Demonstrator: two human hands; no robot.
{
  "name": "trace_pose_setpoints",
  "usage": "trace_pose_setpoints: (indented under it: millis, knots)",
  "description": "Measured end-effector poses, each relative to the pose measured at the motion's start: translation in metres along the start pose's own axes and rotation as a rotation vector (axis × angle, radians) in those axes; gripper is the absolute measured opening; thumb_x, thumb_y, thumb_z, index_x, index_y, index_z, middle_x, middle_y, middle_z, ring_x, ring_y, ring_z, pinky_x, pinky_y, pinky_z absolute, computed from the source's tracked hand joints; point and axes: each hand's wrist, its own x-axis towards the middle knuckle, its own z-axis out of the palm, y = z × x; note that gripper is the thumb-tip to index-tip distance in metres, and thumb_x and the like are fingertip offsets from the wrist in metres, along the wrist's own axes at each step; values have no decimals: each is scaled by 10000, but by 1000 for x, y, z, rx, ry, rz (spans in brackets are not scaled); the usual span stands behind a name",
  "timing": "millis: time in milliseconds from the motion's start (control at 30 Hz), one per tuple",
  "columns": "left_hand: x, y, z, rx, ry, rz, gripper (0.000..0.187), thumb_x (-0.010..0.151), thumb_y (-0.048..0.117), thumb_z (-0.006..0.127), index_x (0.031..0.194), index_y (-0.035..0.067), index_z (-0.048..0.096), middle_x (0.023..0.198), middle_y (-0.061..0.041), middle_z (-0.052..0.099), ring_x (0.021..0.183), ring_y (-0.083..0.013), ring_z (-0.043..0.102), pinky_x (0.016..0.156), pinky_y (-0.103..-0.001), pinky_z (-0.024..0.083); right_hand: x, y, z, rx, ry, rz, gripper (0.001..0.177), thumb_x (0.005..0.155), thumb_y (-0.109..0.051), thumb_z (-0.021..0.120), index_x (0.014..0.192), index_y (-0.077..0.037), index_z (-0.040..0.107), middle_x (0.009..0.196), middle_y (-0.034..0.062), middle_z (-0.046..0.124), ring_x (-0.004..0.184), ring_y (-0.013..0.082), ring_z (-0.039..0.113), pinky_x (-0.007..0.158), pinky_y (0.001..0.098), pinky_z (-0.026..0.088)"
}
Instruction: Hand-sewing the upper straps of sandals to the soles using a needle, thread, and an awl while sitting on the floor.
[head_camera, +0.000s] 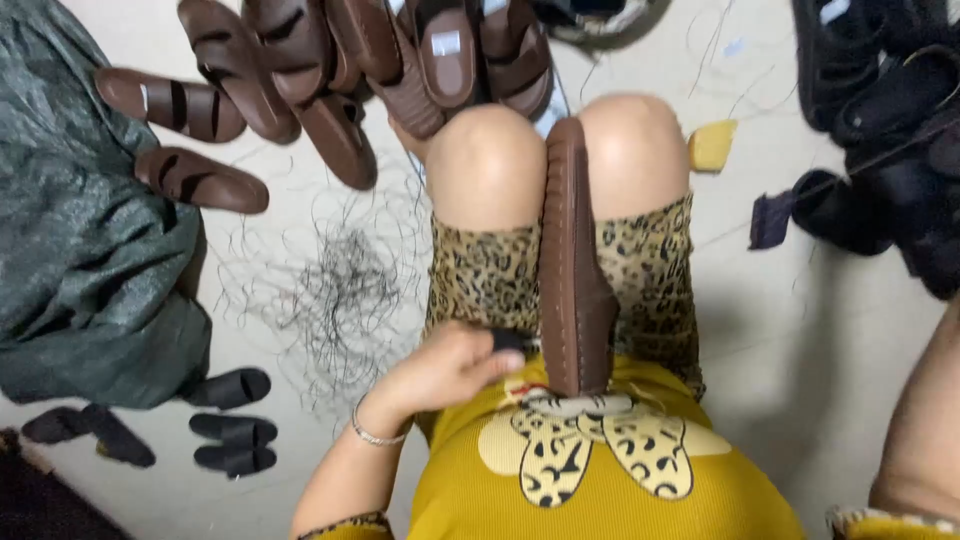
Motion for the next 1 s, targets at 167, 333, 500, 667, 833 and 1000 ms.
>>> trace_pose_setpoints:
  millis: [167, 333, 500, 667, 833, 1000]
  knots:
    - [30, 22, -25, -1002, -1, 440, 371, 1145, 305, 425, 1371, 51, 572, 692, 103, 385, 601, -40, 429, 642, -181, 527, 1, -74, 57, -87, -204, -195, 491, 870, -57, 826, 1293, 110, 640, 1156, 240, 705, 1136, 387, 654, 1097, 497, 500]
    - [67, 52, -70, -165, 756, 459, 326, 1036, 169, 447, 1243, 3, 635, 1028, -112, 730, 775, -221, 706, 683, -336, 600, -2, -142, 83, -315, -1015, 432, 455, 917, -526, 563, 1354, -410, 514, 1025, -68, 735, 890, 186, 728, 752, 356, 553]
    - [86, 54, -110, -341, 1123, 404, 445, 1132, 284, 371, 1180, -101, 588, 975, -168, 723, 879, -272, 762, 965, -387, 639, 10, -154, 81, 209, -675, -93, 176, 927, -219, 664, 980, -114, 795, 1071, 94, 741, 960, 256, 761, 792, 358, 594]
    - [106, -16, -109, -1578, 927, 448, 326, 1091, 291, 513, 1092, 3, 666, 528, 51, 284, 407, -75, 271, 345, -251, 216, 17, -162, 132, 1245, -406, 115, 275, 1060, -228, 539, 835, -104, 639, 675, -9, 595, 619, 111, 610, 599, 276, 606]
    - [80, -104, -105, -1505, 802, 154, 314, 1073, 302, 507, 959, 48, 651, 583, -53, 457, 493, -189, 508, 371, -257, 456, 28, -125, 96, 704, -408, 450, 389, 1067, -222, 475, 786, -45, 678, 743, 90, 666, 641, 169, 642, 669, 324, 542]
    - [26, -106, -108, 213, 897, -632, 353, 1071, 312, 612, 1169, -23, 667, 1171, -178, 604, 860, -307, 672, 864, -463, 502, 15, -95, 54, 62, -180, 395, 532, 1059, -2, 504, 1545, 157, 360, 1340, 321, 515, 851, 304, 597, 860, 398, 479]
